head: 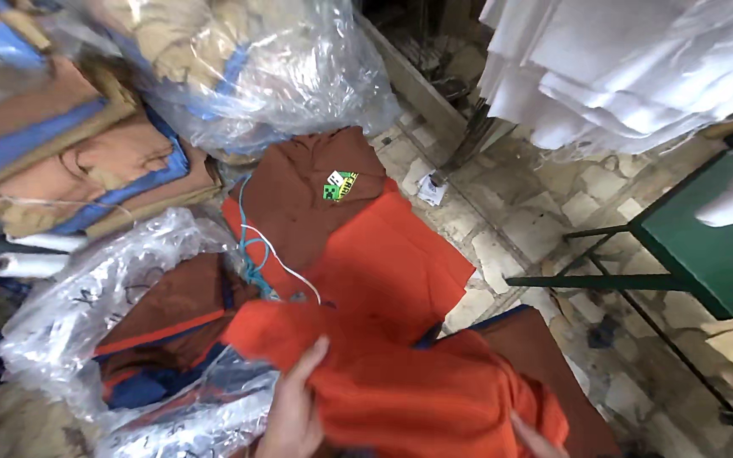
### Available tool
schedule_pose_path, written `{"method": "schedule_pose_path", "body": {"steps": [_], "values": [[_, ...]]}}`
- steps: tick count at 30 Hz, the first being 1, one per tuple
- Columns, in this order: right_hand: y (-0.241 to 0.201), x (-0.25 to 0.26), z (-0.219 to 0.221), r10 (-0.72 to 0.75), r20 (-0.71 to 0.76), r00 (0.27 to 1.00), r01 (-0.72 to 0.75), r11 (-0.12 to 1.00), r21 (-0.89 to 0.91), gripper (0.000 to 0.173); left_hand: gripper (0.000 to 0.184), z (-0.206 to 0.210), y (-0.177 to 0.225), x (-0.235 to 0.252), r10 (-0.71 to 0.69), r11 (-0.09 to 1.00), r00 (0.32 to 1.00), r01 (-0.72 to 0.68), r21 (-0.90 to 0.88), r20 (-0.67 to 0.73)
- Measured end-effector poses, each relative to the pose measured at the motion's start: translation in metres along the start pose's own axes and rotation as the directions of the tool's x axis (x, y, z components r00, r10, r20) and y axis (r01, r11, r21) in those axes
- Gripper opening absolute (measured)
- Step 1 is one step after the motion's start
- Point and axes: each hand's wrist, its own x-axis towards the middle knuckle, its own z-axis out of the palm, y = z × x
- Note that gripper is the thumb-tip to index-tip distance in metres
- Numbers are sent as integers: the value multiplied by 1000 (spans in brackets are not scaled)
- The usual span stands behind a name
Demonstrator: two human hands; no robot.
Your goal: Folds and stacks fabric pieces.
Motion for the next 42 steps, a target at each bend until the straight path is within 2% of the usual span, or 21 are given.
{"method": "schedule_pose_path", "body": {"steps": [3, 5, 7, 10, 12, 15, 18, 20, 22, 24, 25, 28, 30, 32, 34, 35, 36, 38, 39, 40, 42], "values": [[-32, 71, 51, -105, -51, 993, 109, 990, 92, 18, 26, 62, 22, 69, -5, 994, 998, -1, 107, 58], [-58, 101, 67, -195, 22, 981, 190, 971, 145, 20, 27, 93, 37, 96, 46, 986, 987, -69, 149, 156], [-79, 112, 77, -281, 116, 953, 258, 949, 178, 20, 26, 111, 49, 109, 153, 967, 949, -202, 156, 276], [-87, 116, 73, -353, 221, 909, 306, 926, 219, 18, 30, 115, 55, 105, 237, 936, 918, -304, 179, 317], [-72, 116, 64, -339, 207, 918, 294, 930, 220, 18, 35, 100, 46, 102, 226, 937, 934, -286, 203, 275], [-19, 129, 44, -218, 99, 971, 198, 964, 179, 25, 33, 58, 12, 126, 245, 930, 964, -263, 257, 100], [69, 171, 16, -6, -16, 1000, 8, 994, 110, 35, 36, -3, -38, 177, 259, 890, 965, -218, 400, -52], [138, 205, -8, 145, -182, 973, -164, 982, -96, 37, 39, -54, -78, 222, 206, 847, 964, -90, 525, -166], [202, 223, -40, 242, -268, 933, -343, 825, -450, 48, 46, -111, -120, 264, 91, 808, 953, 99, 580, -289], [253, 223, -69, 273, -214, 938, -345, 669, -658, 46, 46, -152, -151, 289, 3, 769, 918, 251, 588, -396], [270, 222, -79, 264, -175, 948, -309, 650, -694, 42, 47, -163, -161, 293, -30, 755, 906, 297, 585, -422], [281, 221, -81, 221, -117, 968, -240, 683, -690, 42, 47, -172, -176, 296, -41, 754, 897, 317, 575, -440], [272, 228, -67, 143, -172, 975, -221, 734, -642, 38, 45, -168, -173, 299, -28, 750, 904, 302, 588, -427], [259, 241, -52, 47, -240, 970, -189, 767, -613, 38, 48, -159, -171, 298, -64, 700, 909, 335, 631, -412], [255, 254, -41, -40, -337, 941, -175, 794, -582, 46, 49, -155, -174, 289, -148, 593, 916, 383, 708, -372], [257, 261, -40, -55, -391, 919, -181, 821, -541, 57, 50, -153, -179, 283, -169, 521, 925, 377, 766, -340], [259, 268, -43, -44, -425, 904, -187, 854, -486, 71, 51, -149, -185, 274, -164, 438, 946, 325, 838, -281], [266, 280, -59, 22, -427, 904, -215, 887, -408, 89, 53, -144, -199, 255, -161, 209, 987, 65, 976, -31], [269, 283, -65, 37, -415, 909, -227, 879, -419, 83, 55, -141, -203, 250, -222, 55, 971, -78, 995, 89], [270, 285, -70, 40, -398, 916, -236, 857, -458, 68, 61, -135, -206, 249, -314, -113, 936, -201, 973, 157], [268, 279, -77, 71, -313, 947, -236, 817, -527, 41, 66, -122, -212, 252, -450, -369, 878, -346, 863, 160]]}}
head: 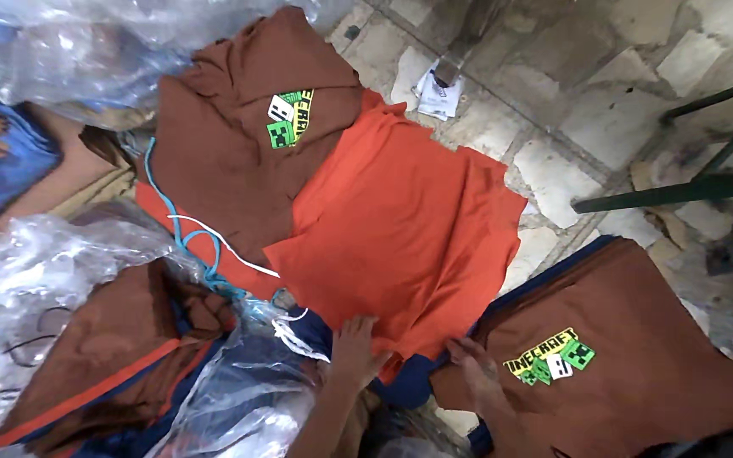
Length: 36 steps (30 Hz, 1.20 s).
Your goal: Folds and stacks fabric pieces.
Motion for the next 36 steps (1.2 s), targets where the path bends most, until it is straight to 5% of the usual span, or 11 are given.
{"method": "schedule_pose_path", "body": {"steps": [3, 5, 8, 11, 15, 18, 24, 28, 31, 34, 36], "values": [[-9, -7, -11, -50, 105, 993, 49, 999, 18, 56, 38, 9, 11, 11, 15, 987, 999, -21, 159, 42], [-18, -1, -8, 12, 151, 988, -20, 998, 52, 67, 35, 10, 8, 7, 49, 997, 999, -48, 60, -20], [-21, 8, 7, 3, 152, 988, -16, 996, 84, 44, 36, -1, -5, -10, 54, 977, 986, -85, -197, -159], [-21, 8, 9, -48, 111, 993, 22, 974, 225, 59, 37, -12, -9, -10, 127, 978, 959, -164, -130, -254], [-16, 5, 5, -22, 178, 984, 14, 999, 45, 50, 68, -15, 21, 7, 92, 996, 991, -90, 23, -92], [-15, -14, 1, -47, 152, 987, 52, 998, -29, 40, 38, -9, 41, 16, 60, 994, 997, -55, 97, -55], [-25, -52, 2, -27, 155, 988, -7, 977, 213, 30, 27, -41, 71, -25, 209, 857, 868, -385, -343, -451], [-31, -53, 11, -80, 249, 965, -56, 867, 495, 18, 33, -37, 85, -27, 345, 905, 932, -362, -225, -111], [-36, -38, 10, -46, 273, 961, -66, 919, 388, 22, 35, -5, 69, -28, 113, 930, 969, -181, -319, -220], [-35, -33, 0, -11, 293, 956, -67, 965, 253, 23, 45, 22, 78, -50, -273, 731, 955, 128, -670, -115], [-36, -36, -6, 3, 301, 954, -82, 965, 249, 28, 58, 45, 87, -71, -223, 762, 957, 52, -646, -186]]}}
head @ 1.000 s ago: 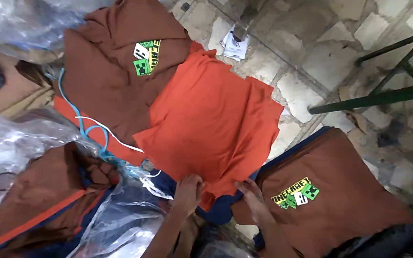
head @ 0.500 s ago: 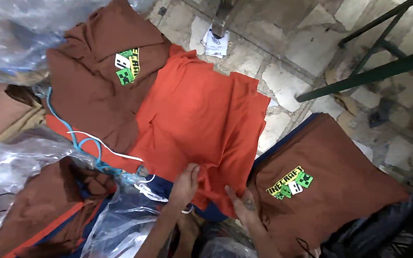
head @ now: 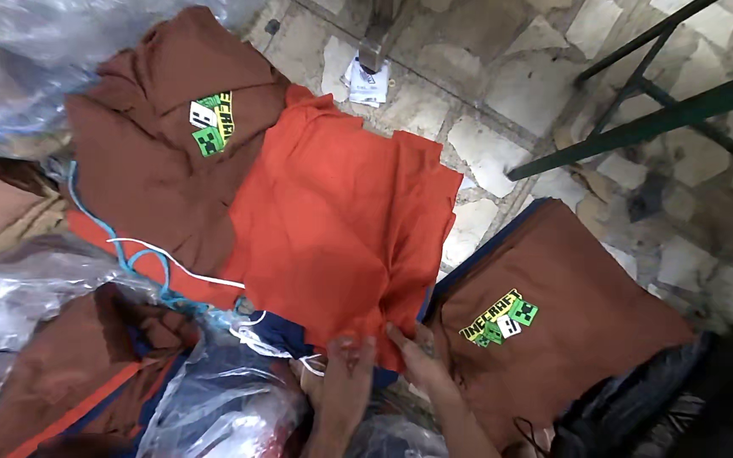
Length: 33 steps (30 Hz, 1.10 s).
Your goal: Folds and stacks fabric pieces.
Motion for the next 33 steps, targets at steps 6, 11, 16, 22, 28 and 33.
{"method": "schedule_pose_path", "body": {"steps": [6, 11, 16, 22, 28, 33], "values": [[15, -10, -9, -15, 130, 991, 2, 995, 98, 40, 66, 15, -36, 8, 476, 858, 878, -477, 191, 57], [7, -10, -11, 57, 180, 982, -65, 997, 38, 28, 53, -5, -33, 18, 346, 935, 931, -352, 40, 116], [8, -9, -18, 28, 200, 979, -25, 999, -21, 38, 33, -11, -41, 30, 355, 895, 923, -381, 233, 147], [8, -16, -18, -29, 130, 991, 54, 980, -191, 26, 22, -20, -3, 11, 493, 837, 865, -502, 216, 98], [-3, -39, -14, 148, 156, 977, -197, 903, 381, 22, 25, 20, 12, -7, 488, 759, 838, -545, 356, 244], [-3, -34, -9, 58, 45, 997, -59, 997, 40, 21, 23, 8, -9, -19, 36, 995, 986, -21, -93, 161]]}}
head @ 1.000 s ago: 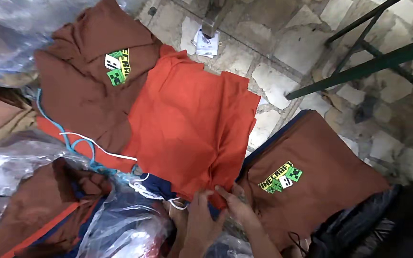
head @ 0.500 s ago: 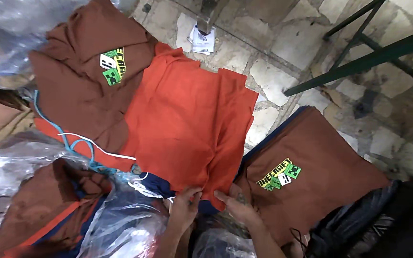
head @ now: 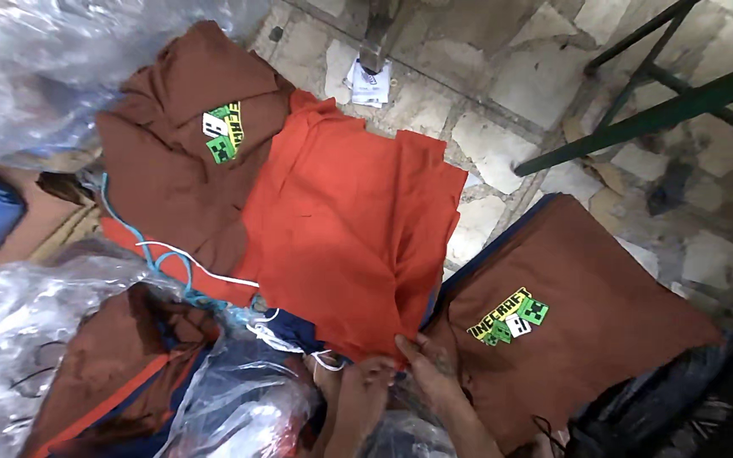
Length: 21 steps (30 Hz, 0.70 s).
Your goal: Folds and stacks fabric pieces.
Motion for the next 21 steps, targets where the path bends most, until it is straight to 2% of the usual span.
{"method": "schedule_pose_path", "body": {"steps": [1, 2, 3, 4, 5, 7, 8, 10, 11, 12, 13, 14, 15, 17, 18, 20, 21], "values": [[-6, -4, 5, -41, -34, 999, 39, 998, -47, 20, 31, -8, -2, 5, -196, 962, 977, 176, -210, -83], [-13, -11, 10, -81, -40, 996, 79, 996, -43, 19, 44, -20, 2, 14, -385, 846, 919, 316, -429, -82], [-21, -22, 15, -120, -17, 993, 121, 993, 5, 19, 57, -36, 8, 27, -479, 707, 878, 380, -596, -9], [-27, -34, 19, -165, 14, 986, 164, 984, 65, 18, 64, -49, 14, 41, -480, 602, 876, 365, -710, 43], [-32, -44, 21, -208, 38, 977, 203, 974, 103, 18, 63, -59, 20, 56, -427, 531, 904, 274, -802, 26], [-35, -54, 18, -279, 53, 959, 272, 957, 100, 16, 55, -79, 38, 89, -332, 465, 935, 51, -884, -121], [-35, -55, 14, -295, 48, 954, 292, 954, 67, 16, 53, -90, 49, 102, -331, 495, 925, 3, -869, -186], [-41, -52, 3, -305, 32, 952, 306, 952, -30, 15, 52, -109, 66, 118, -402, 642, 867, 37, -766, -295], [-47, -52, -1, -301, 31, 953, 303, 951, -69, 15, 56, -113, 70, 121, -430, 749, 802, 62, -659, -414], [-52, -53, -4, -290, 38, 956, 293, 951, -104, 15, 67, -115, 70, 119, -401, 866, 722, 98, -491, -563], [-56, -54, -5, -280, 52, 959, 285, 949, -138, 15, 83, -118, 67, 114, -300, 951, 655, 151, -270, -693], [-58, -54, -5, -268, 59, 962, 274, 945, -179, 14, 93, -121, 59, 111, -171, 979, 617, 197, -59, -768], [-58, -53, -6, -257, 57, 965, 263, 939, -223, 12, 92, -123, 49, 110, -55, 971, 604, 218, 99, -795], [-56, -52, -9, -239, 57, 969, 244, 915, -320, 10, 74, -122, 32, 115, 60, 947, 659, 201, 252, -750], [-51, -52, -11, -236, 60, 970, 241, 904, -353, 10, 62, -122, 23, 121, 49, 939, 714, 204, 275, -698], [-39, -50, -20, -247, 72, 966, 255, 881, -399, 10, 56, -121, 4, 141, -69, 955, 819, 219, 198, -569], [-32, -45, -24, -268, 84, 960, 279, 872, -404, 10, 59, -121, -3, 153, -126, 969, 839, 218, 114, -529]]}}
